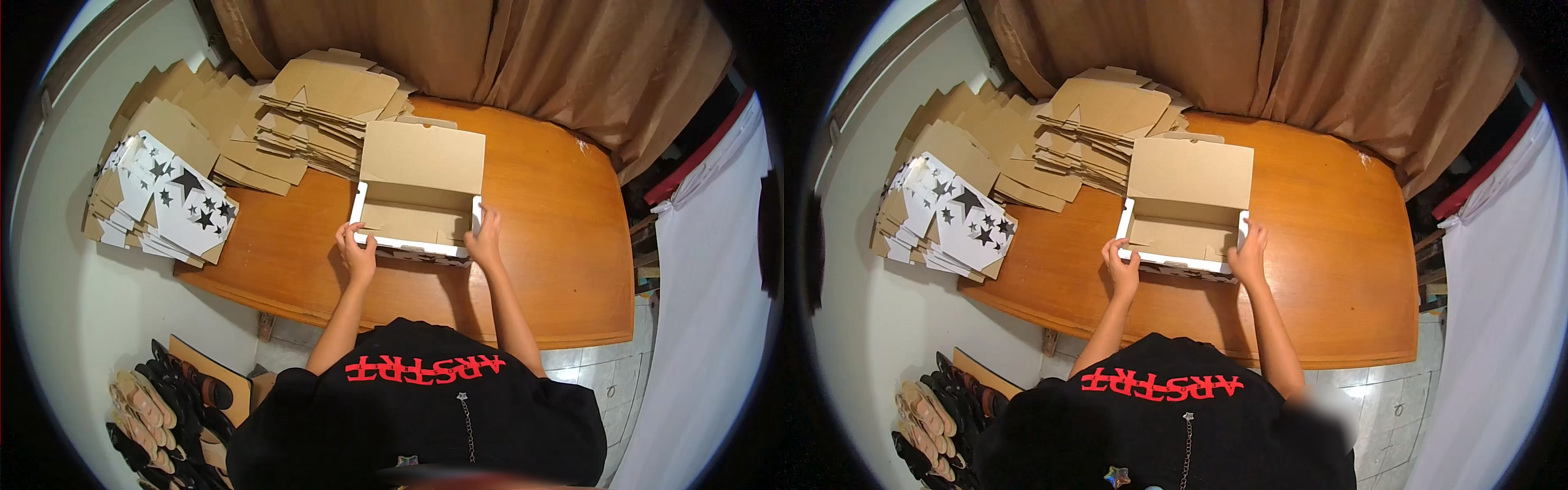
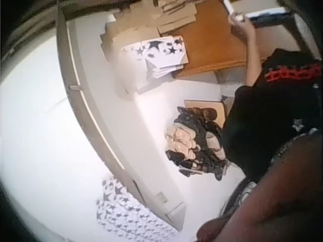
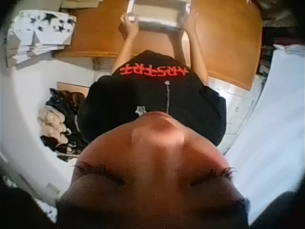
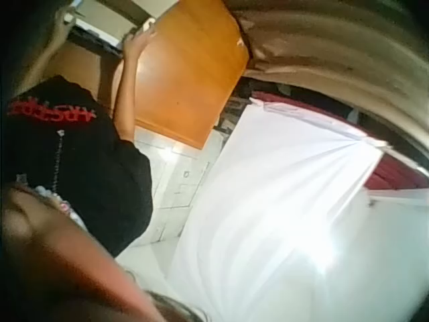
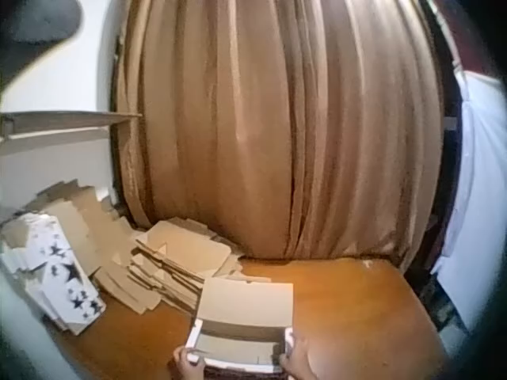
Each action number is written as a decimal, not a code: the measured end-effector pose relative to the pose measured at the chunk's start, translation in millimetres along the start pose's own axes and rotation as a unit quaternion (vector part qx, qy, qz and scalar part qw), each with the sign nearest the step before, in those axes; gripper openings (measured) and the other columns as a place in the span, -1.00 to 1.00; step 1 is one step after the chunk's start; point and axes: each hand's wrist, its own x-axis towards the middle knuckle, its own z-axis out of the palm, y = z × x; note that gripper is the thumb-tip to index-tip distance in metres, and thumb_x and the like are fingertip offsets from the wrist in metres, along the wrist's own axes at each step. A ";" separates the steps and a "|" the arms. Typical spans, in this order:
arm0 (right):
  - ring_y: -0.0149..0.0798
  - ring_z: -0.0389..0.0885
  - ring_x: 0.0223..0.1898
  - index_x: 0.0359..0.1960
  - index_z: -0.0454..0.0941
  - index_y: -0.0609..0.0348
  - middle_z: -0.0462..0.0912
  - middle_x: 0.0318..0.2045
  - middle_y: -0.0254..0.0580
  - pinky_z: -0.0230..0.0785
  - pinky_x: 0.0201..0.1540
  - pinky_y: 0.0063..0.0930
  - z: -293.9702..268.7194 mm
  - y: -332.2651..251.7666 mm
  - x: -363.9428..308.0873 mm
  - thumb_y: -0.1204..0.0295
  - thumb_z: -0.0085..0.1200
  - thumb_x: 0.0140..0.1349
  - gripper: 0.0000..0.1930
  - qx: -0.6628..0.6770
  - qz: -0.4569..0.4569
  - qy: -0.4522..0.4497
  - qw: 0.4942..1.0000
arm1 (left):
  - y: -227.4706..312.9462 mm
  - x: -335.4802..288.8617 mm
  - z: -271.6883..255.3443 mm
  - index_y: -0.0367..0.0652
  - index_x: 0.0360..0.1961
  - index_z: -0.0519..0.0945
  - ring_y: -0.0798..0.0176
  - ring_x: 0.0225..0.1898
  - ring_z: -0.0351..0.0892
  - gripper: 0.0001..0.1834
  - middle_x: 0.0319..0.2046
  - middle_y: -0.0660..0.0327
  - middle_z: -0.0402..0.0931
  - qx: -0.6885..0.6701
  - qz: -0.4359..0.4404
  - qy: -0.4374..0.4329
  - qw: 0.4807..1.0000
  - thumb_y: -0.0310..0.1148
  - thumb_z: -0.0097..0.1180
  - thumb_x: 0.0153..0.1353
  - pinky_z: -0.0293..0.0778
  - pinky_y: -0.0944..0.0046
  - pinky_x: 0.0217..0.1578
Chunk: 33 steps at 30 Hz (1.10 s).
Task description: Folding cardboard sheets into shoe boxes and stacking them on a shelf.
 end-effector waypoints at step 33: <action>0.08 0.24 0.03 -0.25 0.61 0.06 0.37 -0.04 0.05 0.17 0.06 -0.13 -6.5 -41.9 -47.2 0.30 0.28 -0.13 -0.66 0.000 -0.093 0.078 0.993 | 6.0 -57.9 4.7 -0.14 -0.16 0.52 -0.22 0.20 -0.10 -0.62 0.13 -0.14 0.01 0.132 0.222 -0.096 0.961 -0.12 0.14 0.07 -0.10 -0.18 0.13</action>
